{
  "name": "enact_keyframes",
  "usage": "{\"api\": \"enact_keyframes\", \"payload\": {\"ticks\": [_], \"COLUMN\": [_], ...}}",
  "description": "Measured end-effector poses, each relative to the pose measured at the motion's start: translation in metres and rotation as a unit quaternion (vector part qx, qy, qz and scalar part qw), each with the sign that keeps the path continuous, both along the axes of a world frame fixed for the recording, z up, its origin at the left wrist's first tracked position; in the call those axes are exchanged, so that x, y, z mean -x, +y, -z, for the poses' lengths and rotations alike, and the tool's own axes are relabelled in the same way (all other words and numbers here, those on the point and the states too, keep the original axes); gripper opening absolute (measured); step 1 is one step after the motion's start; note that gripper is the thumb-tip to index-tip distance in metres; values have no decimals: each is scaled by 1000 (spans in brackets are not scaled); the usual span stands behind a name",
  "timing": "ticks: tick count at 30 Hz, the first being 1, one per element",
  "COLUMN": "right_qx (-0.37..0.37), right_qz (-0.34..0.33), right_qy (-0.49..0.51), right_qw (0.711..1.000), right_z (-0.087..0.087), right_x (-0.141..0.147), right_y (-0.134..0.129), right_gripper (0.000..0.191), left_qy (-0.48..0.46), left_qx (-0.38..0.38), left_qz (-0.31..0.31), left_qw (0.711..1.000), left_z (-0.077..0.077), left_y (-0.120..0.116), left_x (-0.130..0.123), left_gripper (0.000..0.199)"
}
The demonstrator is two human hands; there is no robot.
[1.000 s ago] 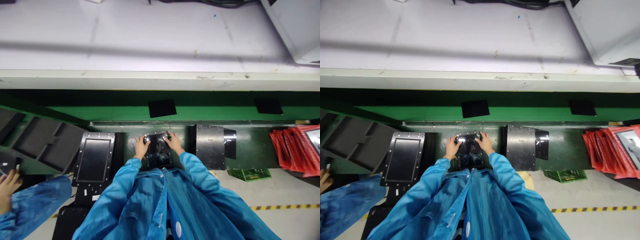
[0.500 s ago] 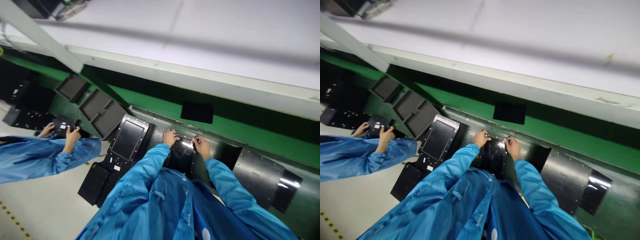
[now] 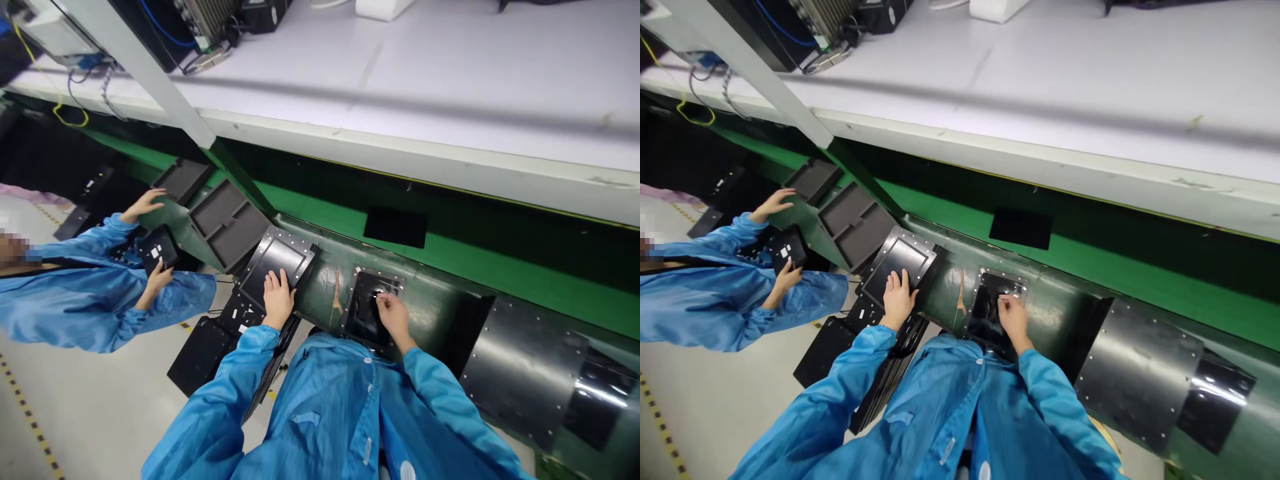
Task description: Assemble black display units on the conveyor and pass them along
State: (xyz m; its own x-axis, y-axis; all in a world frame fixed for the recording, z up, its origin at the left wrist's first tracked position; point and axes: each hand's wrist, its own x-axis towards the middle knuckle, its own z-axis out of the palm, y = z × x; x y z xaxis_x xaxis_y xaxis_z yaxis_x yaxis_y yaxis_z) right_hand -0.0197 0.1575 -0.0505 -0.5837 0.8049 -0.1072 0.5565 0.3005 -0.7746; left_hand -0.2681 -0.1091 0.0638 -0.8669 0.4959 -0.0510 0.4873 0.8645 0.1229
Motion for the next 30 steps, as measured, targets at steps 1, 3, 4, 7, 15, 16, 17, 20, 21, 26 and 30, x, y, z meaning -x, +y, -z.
{"api": "enact_keyframes", "payload": {"ticks": [1, 3, 4, 7, 15, 16, 17, 20, 21, 26, 30], "right_qx": [33, 116, 159, 258, 246, 232, 221, 174, 153, 29, 49], "right_qz": [-28, -80, -101, -110, 185, 216, 237, 256, 253, 227, 219], "right_qy": [10, 39, 60, 130, 175, 153, 125, 4, -39, -156, -155], "right_qw": [999, 989, 980, 951, 935, 936, 938, 951, 954, 961, 962], "right_z": [-5, -16, -21, -36, -30, -25, -19, -4, -1, 9, 10], "right_x": [4, 12, 15, 21, -10, -18, -26, -44, -47, -56, -58], "right_y": [-14, -41, -55, -83, -61, -55, -49, -35, -32, -25, -19], "right_gripper": [38, 32, 31, 43, 54, 52, 49, 40, 38, 32, 32], "left_qy": [-2, -8, -12, -46, -425, -428, -422, -392, -375, -261, -298], "left_qx": [-2, -29, -53, -165, -430, -416, -395, -281, -240, -133, -109], "left_qz": [10, 31, 34, 7, -80, -91, -103, -102, -86, -33, -36], "left_qw": [1000, 999, 998, 985, 793, 797, 809, 870, 891, 956, 948], "left_z": [-5, -24, -37, -76, 5, 28, 49, 92, 100, 108, 104], "left_y": [-1, -6, -11, -22, 75, 88, 98, 116, 119, 122, 121], "left_x": [-9, -27, -35, -43, -85, -95, -104, -120, -122, -124, -128], "left_gripper": [74, 67, 61, 47, 50, 46, 40, 28, 26, 34, 37]}}
